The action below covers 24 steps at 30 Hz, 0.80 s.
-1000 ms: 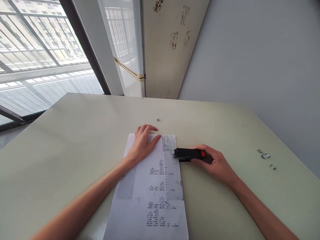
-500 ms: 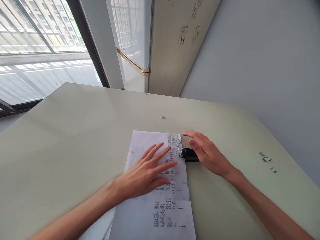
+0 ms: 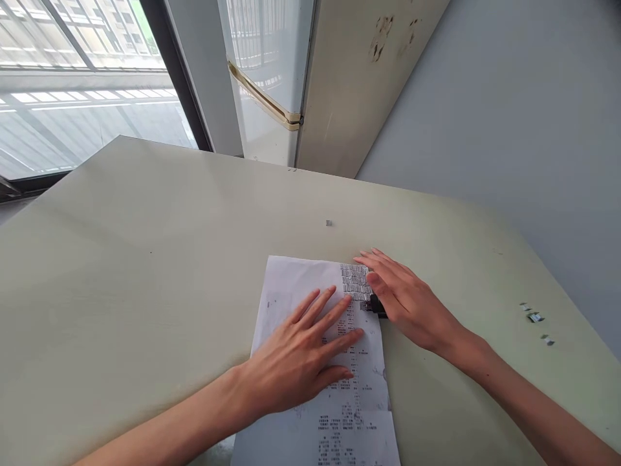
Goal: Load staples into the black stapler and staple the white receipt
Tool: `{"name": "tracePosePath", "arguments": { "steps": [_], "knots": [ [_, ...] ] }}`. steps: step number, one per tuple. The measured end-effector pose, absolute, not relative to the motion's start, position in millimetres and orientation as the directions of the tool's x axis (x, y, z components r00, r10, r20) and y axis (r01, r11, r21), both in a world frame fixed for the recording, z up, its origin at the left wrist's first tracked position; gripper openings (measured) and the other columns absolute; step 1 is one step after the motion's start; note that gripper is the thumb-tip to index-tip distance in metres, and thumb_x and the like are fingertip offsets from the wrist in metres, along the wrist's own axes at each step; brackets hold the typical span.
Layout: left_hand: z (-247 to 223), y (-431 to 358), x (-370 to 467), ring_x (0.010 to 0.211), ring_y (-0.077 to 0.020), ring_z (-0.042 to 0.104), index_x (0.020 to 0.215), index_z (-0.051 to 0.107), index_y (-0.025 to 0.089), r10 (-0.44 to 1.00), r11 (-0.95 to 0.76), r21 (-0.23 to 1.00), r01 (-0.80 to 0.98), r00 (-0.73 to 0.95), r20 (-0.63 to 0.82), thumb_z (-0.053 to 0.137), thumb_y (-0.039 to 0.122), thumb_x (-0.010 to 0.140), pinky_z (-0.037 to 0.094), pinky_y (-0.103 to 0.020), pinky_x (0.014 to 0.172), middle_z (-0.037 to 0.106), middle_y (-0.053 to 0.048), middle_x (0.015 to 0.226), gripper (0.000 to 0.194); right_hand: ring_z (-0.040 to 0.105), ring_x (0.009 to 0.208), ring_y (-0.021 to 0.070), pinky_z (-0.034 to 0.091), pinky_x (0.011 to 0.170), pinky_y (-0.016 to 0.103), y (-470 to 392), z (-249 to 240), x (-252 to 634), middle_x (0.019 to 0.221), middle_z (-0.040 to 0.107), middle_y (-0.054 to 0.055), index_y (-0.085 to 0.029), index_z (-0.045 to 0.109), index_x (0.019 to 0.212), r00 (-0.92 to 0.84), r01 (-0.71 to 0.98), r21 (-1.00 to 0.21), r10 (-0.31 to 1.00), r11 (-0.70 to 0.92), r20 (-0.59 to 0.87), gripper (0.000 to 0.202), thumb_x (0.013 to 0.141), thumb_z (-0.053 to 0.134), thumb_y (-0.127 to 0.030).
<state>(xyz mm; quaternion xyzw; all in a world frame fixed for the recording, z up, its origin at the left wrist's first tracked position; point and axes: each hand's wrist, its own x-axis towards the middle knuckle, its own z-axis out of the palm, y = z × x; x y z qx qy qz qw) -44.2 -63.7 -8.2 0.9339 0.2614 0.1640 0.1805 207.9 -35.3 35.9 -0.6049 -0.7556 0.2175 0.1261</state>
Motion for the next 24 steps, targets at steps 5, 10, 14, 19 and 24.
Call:
{"name": "tracePosePath", "arguments": {
  "steps": [5, 10, 14, 19, 24],
  "knots": [
    [-9.8, -64.1, -41.2, 0.161, -0.0380, 0.016, 0.152, 0.056, 0.027, 0.554, -0.796, 0.415, 0.441, 0.807, 0.206, 0.062, 0.049, 0.103, 0.033, -0.063, 0.128, 0.028, -0.013, 0.173, 0.053, 0.035, 0.159, 0.0313, 0.034, 0.127, 0.062, -34.6, 35.3, 205.5, 0.163, 0.052, 0.004, -0.031, 0.058, 0.150, -0.232, 0.869, -0.465, 0.970, 0.170, -0.078, 0.055, 0.111, 0.029, -0.056],
    [-10.9, -63.6, -40.2, 0.161, -0.0383, 0.016, 0.152, 0.056, 0.026, 0.553, -0.792, 0.428, 0.435, 0.809, 0.200, 0.063, 0.049, 0.102, 0.032, -0.063, 0.128, 0.028, -0.014, 0.173, 0.055, 0.036, 0.159, 0.0321, 0.035, 0.127, 0.063, -33.8, 36.7, 203.8, 0.163, 0.053, 0.005, -0.029, 0.058, 0.150, -0.223, 0.880, -0.449, 0.969, 0.153, -0.108, 0.057, 0.111, 0.028, -0.057],
    [-10.2, -63.4, -39.5, 0.161, -0.0388, 0.017, 0.151, 0.057, 0.024, 0.552, -0.786, 0.450, 0.424, 0.809, 0.202, 0.063, 0.048, 0.102, 0.032, -0.064, 0.128, 0.027, -0.015, 0.173, 0.055, 0.039, 0.157, 0.0335, 0.037, 0.125, 0.063, -33.3, 37.5, 202.6, 0.162, 0.054, 0.006, -0.027, 0.058, 0.150, -0.222, 0.889, -0.431, 0.969, 0.155, -0.109, 0.058, 0.111, 0.028, -0.057],
    [-11.3, -64.4, -38.8, 0.162, -0.0375, 0.014, 0.152, 0.055, 0.025, 0.555, -0.785, 0.444, 0.432, 0.808, 0.195, 0.064, 0.047, 0.103, 0.029, -0.062, 0.130, 0.024, -0.014, 0.174, 0.055, 0.038, 0.157, 0.0324, 0.038, 0.124, 0.063, -33.4, 37.8, 201.2, 0.163, 0.053, 0.004, -0.028, 0.057, 0.152, -0.208, 0.904, -0.401, 0.971, 0.146, -0.115, 0.058, 0.111, 0.027, -0.057],
    [-13.4, -65.1, -38.2, 0.162, -0.0372, 0.014, 0.153, 0.055, 0.025, 0.555, -0.783, 0.444, 0.435, 0.811, 0.185, 0.063, 0.047, 0.103, 0.026, -0.061, 0.131, 0.023, -0.013, 0.175, 0.055, 0.039, 0.157, 0.0307, 0.039, 0.125, 0.060, -33.2, 36.7, 199.7, 0.163, 0.053, 0.003, -0.027, 0.057, 0.151, -0.200, 0.919, -0.369, 0.972, 0.142, -0.125, 0.060, 0.111, 0.025, -0.058]
  ]
}}
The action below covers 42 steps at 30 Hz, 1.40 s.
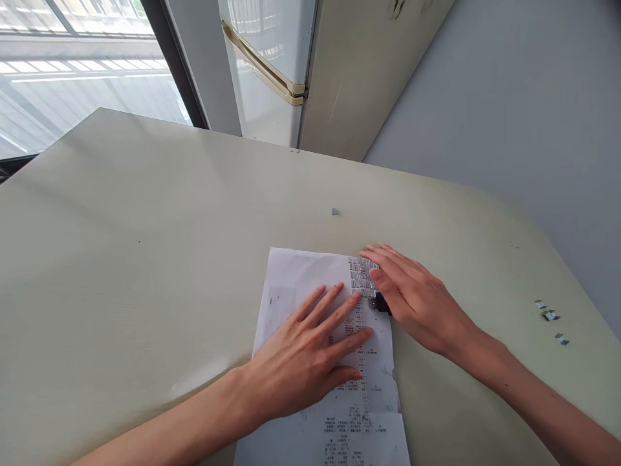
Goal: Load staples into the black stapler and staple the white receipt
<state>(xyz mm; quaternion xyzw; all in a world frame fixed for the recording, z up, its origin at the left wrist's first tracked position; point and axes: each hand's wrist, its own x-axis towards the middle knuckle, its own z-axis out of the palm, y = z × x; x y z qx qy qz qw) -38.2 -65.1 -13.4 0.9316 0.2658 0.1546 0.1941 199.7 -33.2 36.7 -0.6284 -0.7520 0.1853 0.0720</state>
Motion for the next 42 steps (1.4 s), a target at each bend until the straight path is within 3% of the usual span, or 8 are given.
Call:
{"name": "tracePosePath", "arguments": {
  "steps": [14, 20, 28, 32, 37, 42],
  "knots": [
    [-14, -66, -38, 0.162, -0.0381, 0.016, 0.153, 0.055, 0.024, 0.555, -0.782, 0.458, 0.423, 0.807, 0.201, 0.063, 0.047, 0.103, 0.026, -0.061, 0.131, 0.023, -0.014, 0.175, 0.055, 0.048, 0.152, 0.0312, 0.046, 0.120, 0.058, -34, 32, 198, 0.158, 0.059, 0.005, -0.027, 0.062, 0.147, -0.231, 0.939, -0.270, 0.972, 0.211, -0.042, 0.054, 0.111, 0.029, -0.049],
    [-15, -66, -38, 0.162, -0.0374, 0.015, 0.153, 0.055, 0.025, 0.557, -0.779, 0.457, 0.429, 0.809, 0.190, 0.063, 0.048, 0.103, 0.025, -0.060, 0.131, 0.023, -0.012, 0.176, 0.055, 0.049, 0.151, 0.0314, 0.048, 0.119, 0.057, -36, 26, 195, 0.159, 0.057, 0.006, -0.027, 0.064, 0.147, -0.266, 0.955, -0.139, 0.964, 0.262, -0.016, 0.051, 0.112, 0.029, -0.041],
    [-15, -67, -38, 0.163, -0.0367, 0.017, 0.151, 0.056, 0.026, 0.560, -0.779, 0.461, 0.426, 0.803, 0.204, 0.061, 0.048, 0.104, 0.025, -0.060, 0.131, 0.028, -0.013, 0.174, 0.053, 0.049, 0.149, 0.0391, 0.046, 0.116, 0.063, -35, 10, 184, 0.161, 0.054, 0.014, -0.023, 0.060, 0.152, -0.323, 0.946, 0.042, 0.944, 0.320, 0.074, 0.050, 0.109, 0.037, -0.031],
    [-14, -66, -39, 0.162, -0.0379, 0.019, 0.152, 0.056, 0.025, 0.546, -0.787, 0.458, 0.413, 0.812, 0.205, 0.061, 0.048, 0.104, 0.026, -0.060, 0.131, 0.026, -0.014, 0.174, 0.053, 0.053, 0.146, 0.0355, 0.049, 0.114, 0.058, -34, 12, 188, 0.160, 0.055, 0.011, -0.025, 0.058, 0.153, -0.335, 0.939, -0.043, 0.935, 0.342, 0.114, 0.049, 0.111, 0.035, -0.035],
    [-14, -64, -42, 0.162, -0.0380, 0.019, 0.154, 0.055, 0.025, 0.540, -0.797, 0.435, 0.420, 0.817, 0.202, 0.059, 0.047, 0.105, 0.025, -0.060, 0.131, 0.025, -0.012, 0.175, 0.053, 0.063, 0.135, 0.0253, 0.051, 0.111, 0.047, -46, 15, 206, 0.146, 0.067, 0.006, -0.027, 0.062, 0.141, -0.238, 0.873, -0.360, 0.933, 0.328, 0.272, 0.044, 0.112, 0.029, -0.031],
    [-8, -55, -59, 0.162, -0.0365, 0.020, 0.154, 0.056, 0.028, 0.545, -0.800, 0.408, 0.440, 0.817, 0.189, 0.056, 0.046, 0.107, 0.026, -0.058, 0.131, 0.025, -0.008, 0.175, 0.050, 0.064, 0.128, 0.0267, 0.050, 0.108, 0.047, -73, 0, 232, 0.139, 0.069, 0.008, -0.026, 0.060, 0.138, -0.295, 0.823, -0.386, 0.894, 0.416, 0.336, 0.036, 0.110, 0.037, -0.029]
  ]
}}
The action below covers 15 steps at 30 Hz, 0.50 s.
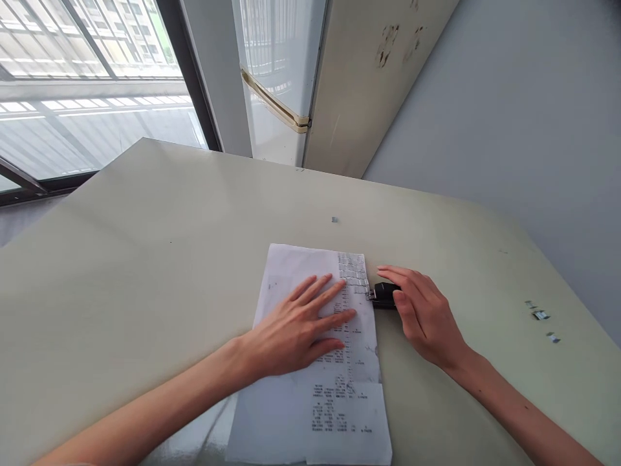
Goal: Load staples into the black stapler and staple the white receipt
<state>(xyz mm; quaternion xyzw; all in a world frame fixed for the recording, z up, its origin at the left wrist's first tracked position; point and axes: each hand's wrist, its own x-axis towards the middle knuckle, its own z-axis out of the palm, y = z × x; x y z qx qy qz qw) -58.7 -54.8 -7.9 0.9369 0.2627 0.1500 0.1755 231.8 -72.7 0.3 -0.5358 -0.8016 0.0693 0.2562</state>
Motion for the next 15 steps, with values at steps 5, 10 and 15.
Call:
{"name": "tracePosePath", "arguments": {
  "steps": [5, 10, 15],
  "knots": [
    [0, -40, -92, 0.162, -0.0330, 0.019, 0.159, 0.049, 0.034, 0.563, -0.800, 0.333, 0.500, 0.816, 0.128, 0.050, 0.046, 0.110, 0.024, -0.058, 0.132, 0.021, -0.002, 0.176, 0.051, 0.061, 0.130, 0.0276, 0.050, 0.109, 0.048, -93, -9, 255, 0.142, 0.066, 0.007, -0.031, 0.054, 0.144, -0.223, 0.810, -0.493, 0.944, 0.318, 0.242, 0.036, 0.110, 0.043, -0.036],
    [4, -25, -114, 0.162, -0.0306, 0.023, 0.160, 0.046, 0.038, 0.603, -0.774, 0.309, 0.553, 0.792, 0.092, 0.051, 0.044, 0.110, 0.028, -0.057, 0.131, 0.022, 0.002, 0.176, 0.050, 0.065, 0.126, 0.0233, 0.052, 0.108, 0.043, -62, 4, 271, 0.135, 0.069, 0.005, -0.031, 0.064, 0.131, -0.187, 0.680, -0.676, 0.959, 0.284, 0.214, 0.037, 0.113, 0.033, -0.039],
    [5, -20, -110, 0.161, -0.0300, 0.026, 0.158, 0.049, 0.037, 0.625, -0.762, 0.302, 0.573, 0.772, 0.113, 0.052, 0.044, 0.109, 0.031, -0.058, 0.130, 0.028, 0.002, 0.174, 0.050, 0.063, 0.133, 0.0243, 0.054, 0.109, 0.043, 24, 10, 267, 0.144, 0.067, 0.005, -0.028, 0.069, 0.131, -0.284, 0.658, -0.649, 0.924, 0.383, 0.257, 0.033, 0.103, 0.057, -0.040]
  ]
}}
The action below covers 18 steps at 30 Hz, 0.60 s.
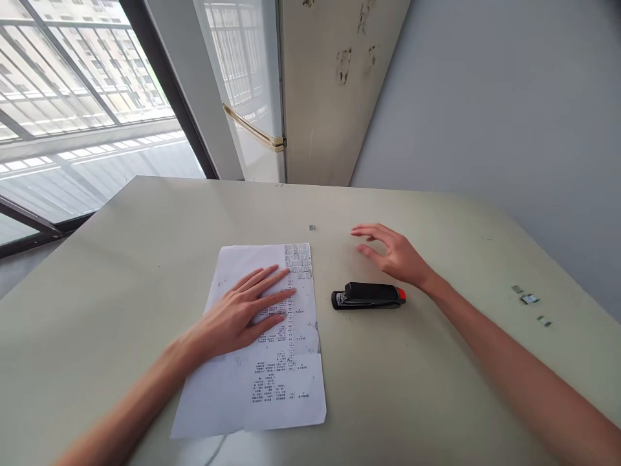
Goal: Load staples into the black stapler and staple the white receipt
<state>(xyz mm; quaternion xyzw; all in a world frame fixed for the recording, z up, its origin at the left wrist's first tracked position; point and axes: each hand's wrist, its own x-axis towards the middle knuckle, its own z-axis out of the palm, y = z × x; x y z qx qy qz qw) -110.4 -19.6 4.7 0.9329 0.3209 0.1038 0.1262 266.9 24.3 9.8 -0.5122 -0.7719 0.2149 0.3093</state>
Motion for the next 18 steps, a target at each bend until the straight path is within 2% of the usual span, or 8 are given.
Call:
{"name": "tracePosePath", "arguments": {
  "steps": [2, 5, 7, 9, 11, 14, 18],
  "knots": [
    [6, -19, -108, 0.161, -0.0301, 0.027, 0.157, 0.051, 0.035, 0.631, -0.759, 0.292, 0.581, 0.767, 0.115, 0.053, 0.044, 0.109, 0.032, -0.058, 0.129, 0.030, 0.001, 0.174, 0.049, 0.058, 0.140, 0.0237, 0.048, 0.117, 0.046, 58, 5, 255, 0.152, 0.062, 0.005, -0.029, 0.066, 0.140, -0.405, 0.629, -0.617, 0.877, 0.473, 0.260, 0.040, 0.102, 0.059, -0.038],
    [7, -20, -107, 0.160, -0.0304, 0.029, 0.156, 0.053, 0.033, 0.640, -0.755, 0.278, 0.594, 0.760, 0.111, 0.053, 0.043, 0.109, 0.034, -0.057, 0.128, 0.031, -0.001, 0.173, 0.048, 0.046, 0.152, 0.0220, 0.038, 0.126, 0.049, 94, -6, 230, 0.167, 0.048, 0.002, -0.032, 0.053, 0.155, -0.586, 0.589, -0.566, 0.787, 0.577, 0.194, 0.050, 0.104, 0.052, -0.035],
    [8, -20, -107, 0.160, -0.0310, 0.031, 0.156, 0.053, 0.032, 0.643, -0.753, 0.275, 0.598, 0.758, 0.108, 0.054, 0.042, 0.108, 0.035, -0.057, 0.128, 0.032, -0.002, 0.173, 0.049, 0.039, 0.157, 0.0215, 0.032, 0.129, 0.050, 107, -13, 217, 0.170, 0.042, 0.002, -0.030, 0.047, 0.160, -0.650, 0.577, -0.536, 0.744, 0.616, 0.155, 0.053, 0.107, 0.047, -0.035],
    [7, -20, -108, 0.159, -0.0316, 0.032, 0.156, 0.053, 0.033, 0.646, -0.750, 0.277, 0.601, 0.755, 0.111, 0.056, 0.042, 0.107, 0.035, -0.057, 0.128, 0.034, -0.002, 0.172, 0.050, 0.035, 0.159, 0.0220, 0.027, 0.131, 0.051, 111, -19, 213, 0.170, 0.042, 0.004, -0.025, 0.046, 0.161, -0.666, 0.586, -0.504, 0.731, 0.634, 0.146, 0.054, 0.109, 0.042, -0.036],
    [5, -18, -108, 0.158, -0.0320, 0.034, 0.156, 0.052, 0.035, 0.646, -0.751, 0.280, 0.598, 0.753, 0.125, 0.057, 0.041, 0.106, 0.036, -0.058, 0.128, 0.035, -0.001, 0.172, 0.051, 0.036, 0.159, 0.0218, 0.027, 0.132, 0.050, 105, -24, 220, 0.167, 0.046, 0.005, -0.020, 0.048, 0.160, -0.639, 0.616, -0.471, 0.750, 0.632, 0.171, 0.053, 0.110, 0.037, -0.036],
    [2, -8, -105, 0.157, -0.0327, 0.035, 0.157, 0.050, 0.037, 0.634, -0.763, 0.279, 0.583, 0.759, 0.149, 0.056, 0.042, 0.106, 0.035, -0.059, 0.127, 0.034, 0.000, 0.172, 0.052, 0.044, 0.155, 0.0206, 0.033, 0.130, 0.047, 81, -29, 247, 0.161, 0.055, 0.004, -0.022, 0.055, 0.155, -0.515, 0.701, -0.428, 0.820, 0.571, 0.250, 0.050, 0.110, 0.036, -0.035],
    [-4, 14, -97, 0.158, -0.0339, 0.035, 0.157, 0.052, 0.037, 0.628, -0.769, 0.304, 0.562, 0.752, 0.198, 0.055, 0.048, 0.106, 0.035, -0.059, 0.128, 0.038, 0.001, 0.170, 0.052, 0.049, 0.151, 0.0245, 0.038, 0.127, 0.053, 27, -35, 299, 0.152, 0.064, 0.007, -0.021, 0.063, 0.147, -0.238, 0.866, -0.350, 0.909, 0.358, 0.341, 0.047, 0.108, 0.039, -0.032]
  ]
}}
